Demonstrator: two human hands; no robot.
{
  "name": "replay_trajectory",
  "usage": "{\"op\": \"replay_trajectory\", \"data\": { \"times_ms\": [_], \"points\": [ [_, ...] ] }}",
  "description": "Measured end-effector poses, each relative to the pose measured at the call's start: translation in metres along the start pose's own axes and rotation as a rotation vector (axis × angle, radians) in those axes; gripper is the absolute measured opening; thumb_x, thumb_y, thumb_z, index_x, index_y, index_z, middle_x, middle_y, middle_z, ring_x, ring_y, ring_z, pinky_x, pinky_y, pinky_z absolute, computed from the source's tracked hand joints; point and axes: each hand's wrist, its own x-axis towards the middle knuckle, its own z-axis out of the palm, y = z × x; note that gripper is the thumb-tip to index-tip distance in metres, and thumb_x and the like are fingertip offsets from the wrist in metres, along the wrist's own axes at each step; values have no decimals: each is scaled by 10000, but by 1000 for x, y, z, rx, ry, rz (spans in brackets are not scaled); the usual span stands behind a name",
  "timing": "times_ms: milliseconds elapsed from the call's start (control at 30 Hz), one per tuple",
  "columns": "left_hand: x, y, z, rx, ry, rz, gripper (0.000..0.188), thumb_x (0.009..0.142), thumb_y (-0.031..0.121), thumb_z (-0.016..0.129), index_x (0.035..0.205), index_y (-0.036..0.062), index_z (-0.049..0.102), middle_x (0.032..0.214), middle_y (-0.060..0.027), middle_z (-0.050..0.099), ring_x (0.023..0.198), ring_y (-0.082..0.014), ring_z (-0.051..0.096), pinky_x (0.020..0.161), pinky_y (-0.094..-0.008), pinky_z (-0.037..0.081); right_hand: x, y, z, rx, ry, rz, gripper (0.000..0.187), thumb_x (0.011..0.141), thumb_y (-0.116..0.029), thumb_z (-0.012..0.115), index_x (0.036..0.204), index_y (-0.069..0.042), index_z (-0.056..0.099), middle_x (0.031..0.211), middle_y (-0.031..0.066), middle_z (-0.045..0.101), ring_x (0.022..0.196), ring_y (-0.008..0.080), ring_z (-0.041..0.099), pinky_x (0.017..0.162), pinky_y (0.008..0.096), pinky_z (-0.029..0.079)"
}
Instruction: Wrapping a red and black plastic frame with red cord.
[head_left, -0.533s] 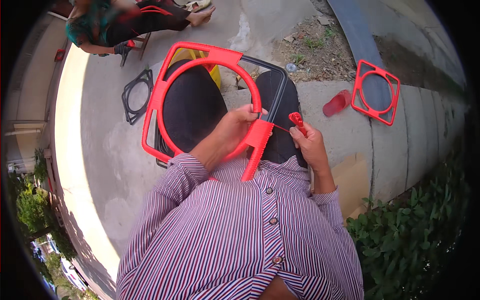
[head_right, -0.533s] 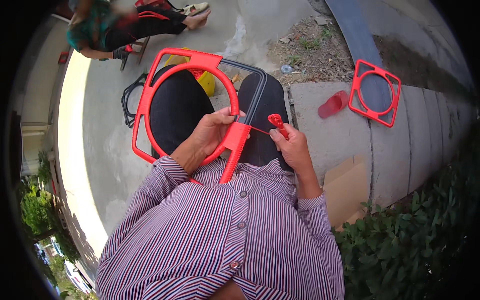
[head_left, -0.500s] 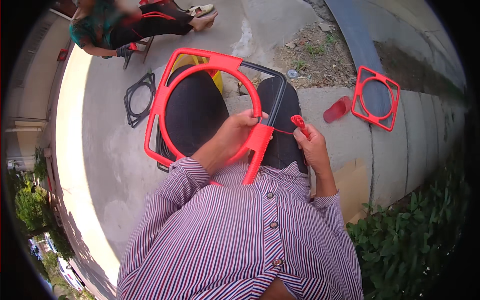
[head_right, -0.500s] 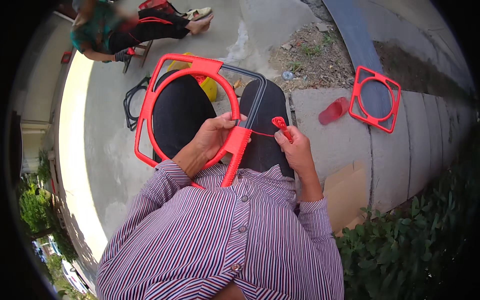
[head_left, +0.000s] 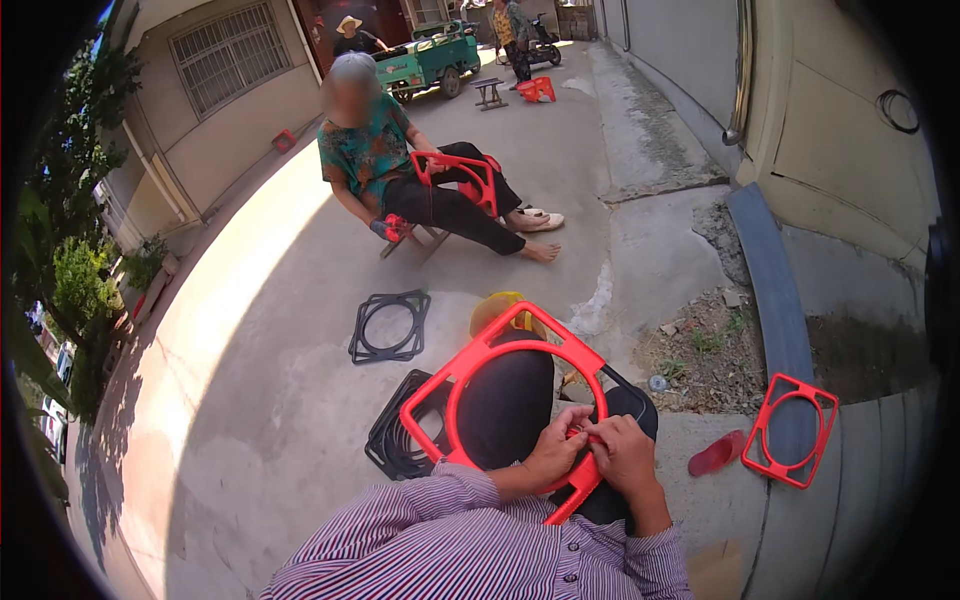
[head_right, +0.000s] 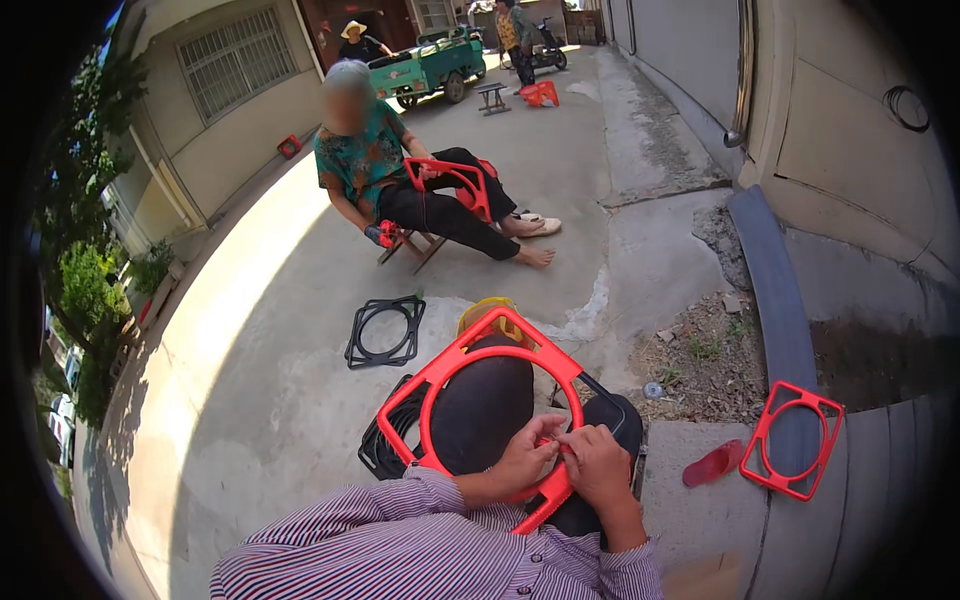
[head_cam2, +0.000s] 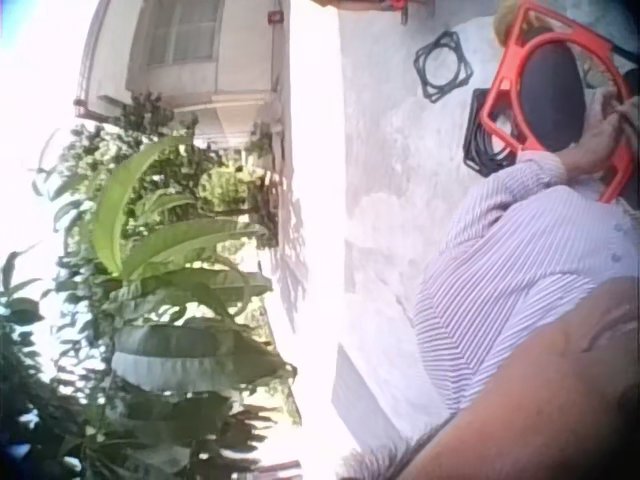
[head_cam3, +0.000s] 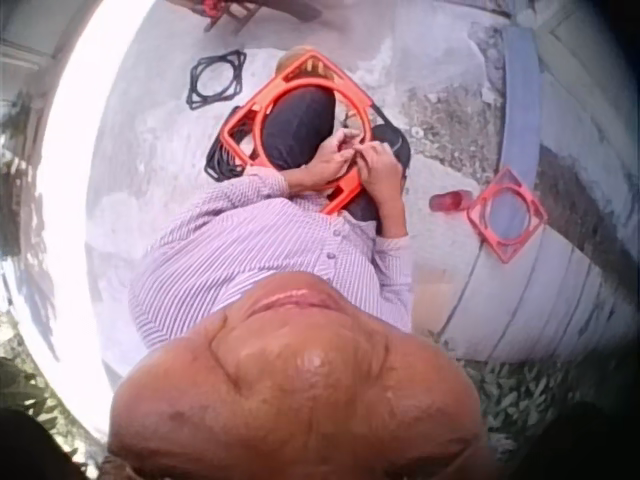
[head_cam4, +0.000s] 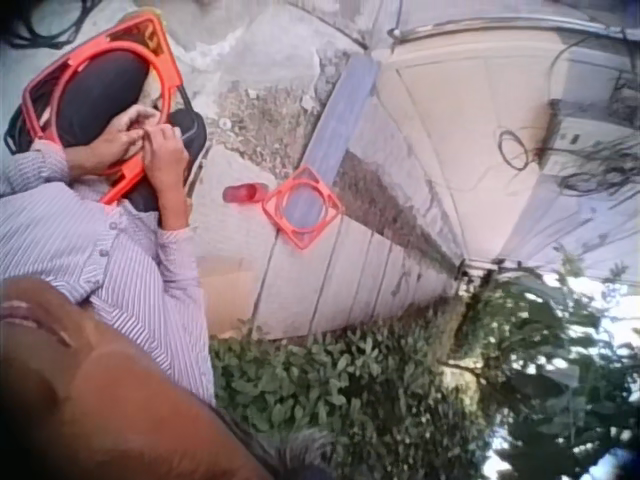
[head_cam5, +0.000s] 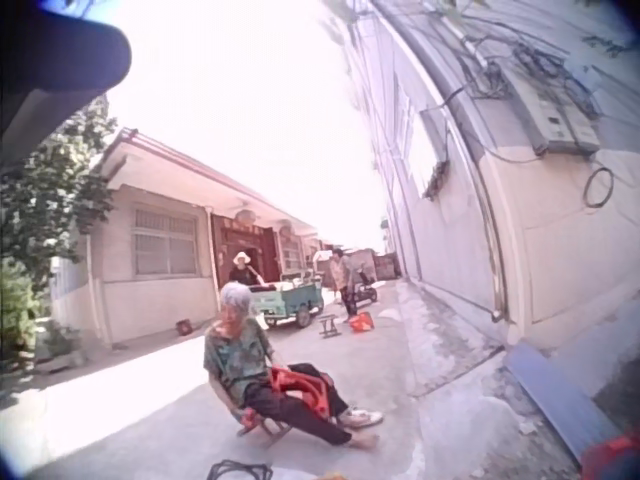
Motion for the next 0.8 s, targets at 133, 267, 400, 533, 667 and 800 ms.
{"op": "replay_trajectory", "data": {
  "times_ms": [133,267,400,533,667,800],
  "points": [
    [8,-6,1,71,30,-107,314,860,-36,507,1171,6,512,914,-30,550,826,-107,528,761,-236,454,-12,-1,1,-93,243,-93,262,696,-82,702,953,-83,653,1026,85,593,986,285,549,796,377,474],
    [9,-11,-5,38,47,-337,259,812,-80,471,1046,-7,554,821,-14,553,731,-106,509,656,-227,435,-38,19,-6,259,555,283,143,728,-30,667,858,-13,608,1010,125,583,912,221,572,715,308,470],
    [7,-11,-3,-41,-40,-395,222,779,-82,479,968,-3,564,755,-1,526,686,-93,490,612,-218,418,-71,48,8,690,398,604,57,776,-29,648,817,-5,617,751,50,622,648,85,575,577,219,456],
    [7,0,-4,-158,-65,-523,106,808,7,504,893,38,560,729,-18,539,632,-97,491,568,-235,421,-73,38,13,540,259,565,53,792,-38,647,791,13,664,649,34,634,593,68,576,560,230,462],
    [7,-5,-8,-324,-26,-627,73,828,49,494,866,56,555,748,-61,583,588,-127,526,538,-254,446,-62,34,5,626,1,605,102,781,-70,658,828,20,669,616,40,623,564,77,577,538,241,459],
    [11,-9,-9,-455,15,-792,112,873,9,487,962,41,547,773,-80,610,676,-177,595,630,-304,503,-54,35,2,441,-144,537,214,751,-136,699,934,-26,680,580,50,587,532,78,555,513,266,442]
  ]
}}
